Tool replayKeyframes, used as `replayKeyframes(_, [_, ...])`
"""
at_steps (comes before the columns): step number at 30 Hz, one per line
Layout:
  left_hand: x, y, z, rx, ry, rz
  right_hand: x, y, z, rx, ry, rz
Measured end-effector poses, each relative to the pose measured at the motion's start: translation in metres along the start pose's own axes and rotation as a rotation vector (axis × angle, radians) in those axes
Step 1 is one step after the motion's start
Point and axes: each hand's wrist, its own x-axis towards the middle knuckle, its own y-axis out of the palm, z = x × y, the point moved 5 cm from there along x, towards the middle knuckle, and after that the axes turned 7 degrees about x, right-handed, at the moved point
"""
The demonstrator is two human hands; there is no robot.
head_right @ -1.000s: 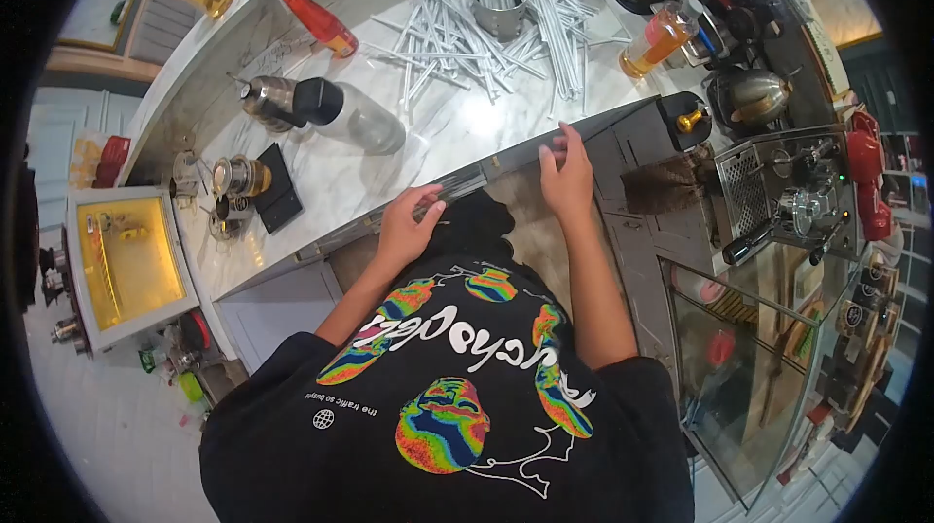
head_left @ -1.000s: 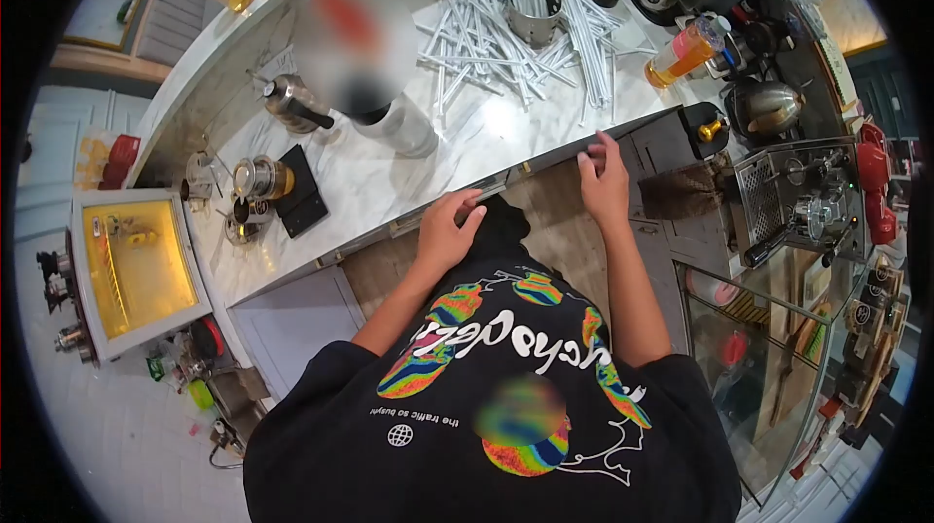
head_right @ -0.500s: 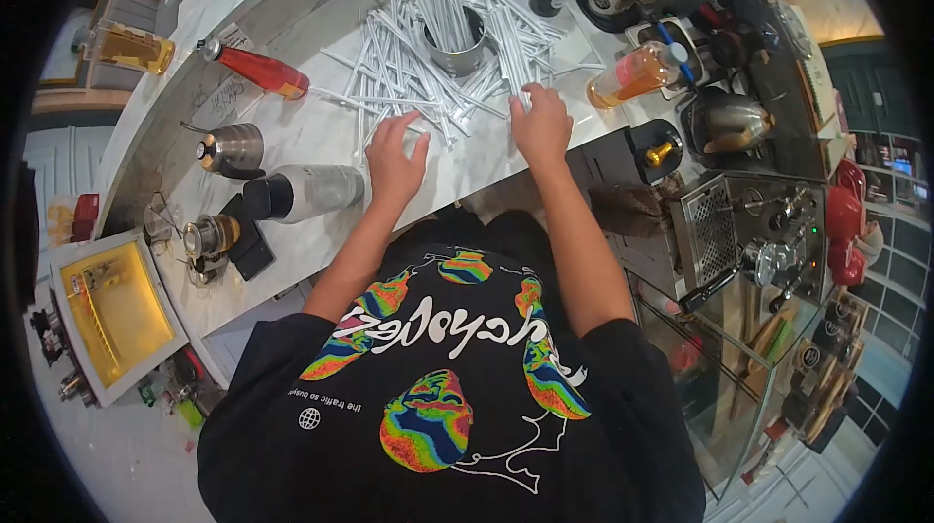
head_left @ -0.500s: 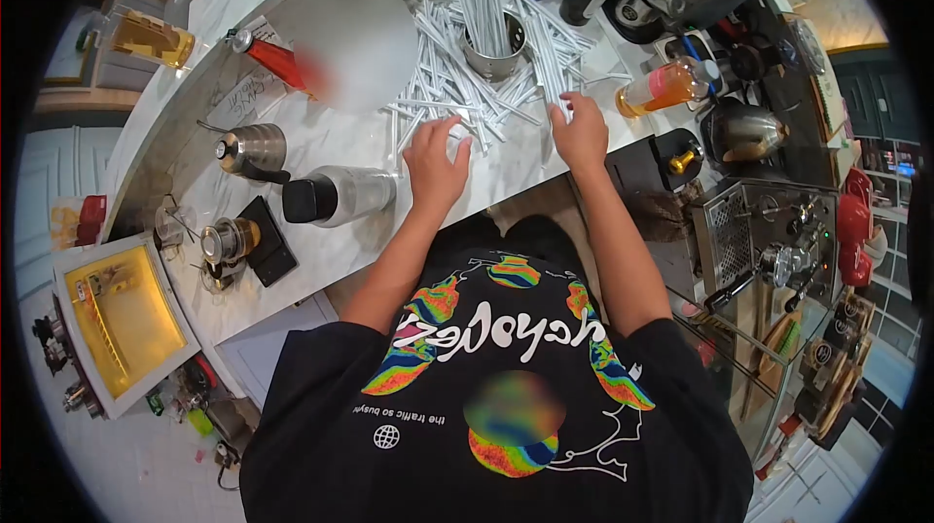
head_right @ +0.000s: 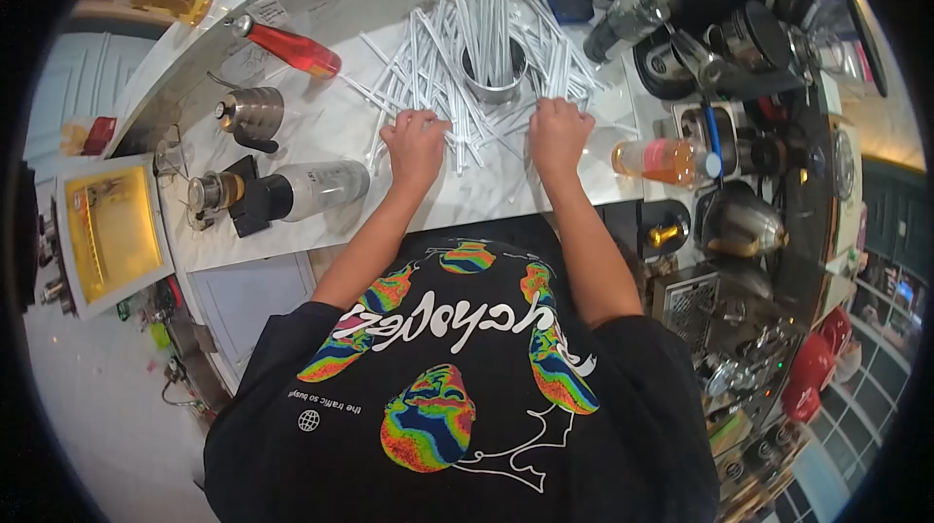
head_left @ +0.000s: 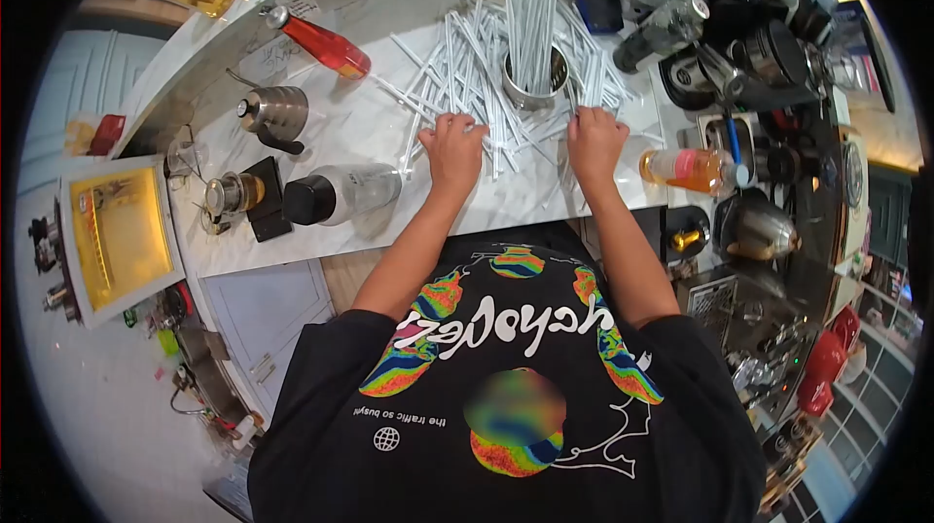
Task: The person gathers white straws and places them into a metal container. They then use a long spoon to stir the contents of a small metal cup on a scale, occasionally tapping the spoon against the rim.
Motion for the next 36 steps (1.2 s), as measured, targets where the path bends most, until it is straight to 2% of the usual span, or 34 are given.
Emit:
replayKeyframes(3, [0.002, -0.004, -0.002, 0.025, -0.006, -0.054, 0.01, -0.036, 0.0, 0.111, 0.012, -0.12])
replayKeyframes(7, [0.014, -0.039, -0.014, -0.017, -0.069, -0.169, 0.04, -0.101, 0.008, 0.278, -0.078, -0.325])
replayKeyframes(13, [0.043, -0.121, -0.041, -0.116, -0.163, -0.409, 0.088, -0.199, 0.016, 0.494, -0.168, -0.497])
replayKeyframes(17, [0.061, -0.181, -0.049, -0.333, -0.255, -0.601, 0.113, -0.229, 0.024, 0.722, -0.184, -0.571])
replayKeyframes(19, [0.066, -0.197, -0.05, -0.566, -0.336, -0.736, 0.128, -0.232, 0.032, 0.76, -0.181, -0.492])
replayKeyframes(22, [0.082, -0.2, -0.052, -0.614, -0.347, -0.714, 0.144, -0.215, 0.038, 0.696, -0.224, -0.326])
replayKeyframes(25, [0.096, -0.183, -0.052, -0.585, -0.382, -0.514, 0.157, -0.178, 0.04, 0.594, -0.277, -0.195])
replayKeyframes(26, [0.102, -0.177, -0.054, -0.568, -0.324, -0.533, 0.159, -0.166, 0.042, 0.59, -0.279, -0.142])
replayKeyframes(29, [0.116, -0.152, -0.057, -0.558, -0.342, -0.365, 0.165, -0.136, 0.044, 0.535, -0.306, -0.054])
replayKeyframes(36, [0.149, -0.079, -0.047, -0.499, -0.335, -0.246, 0.179, -0.088, 0.048, 0.534, -0.329, 0.14])
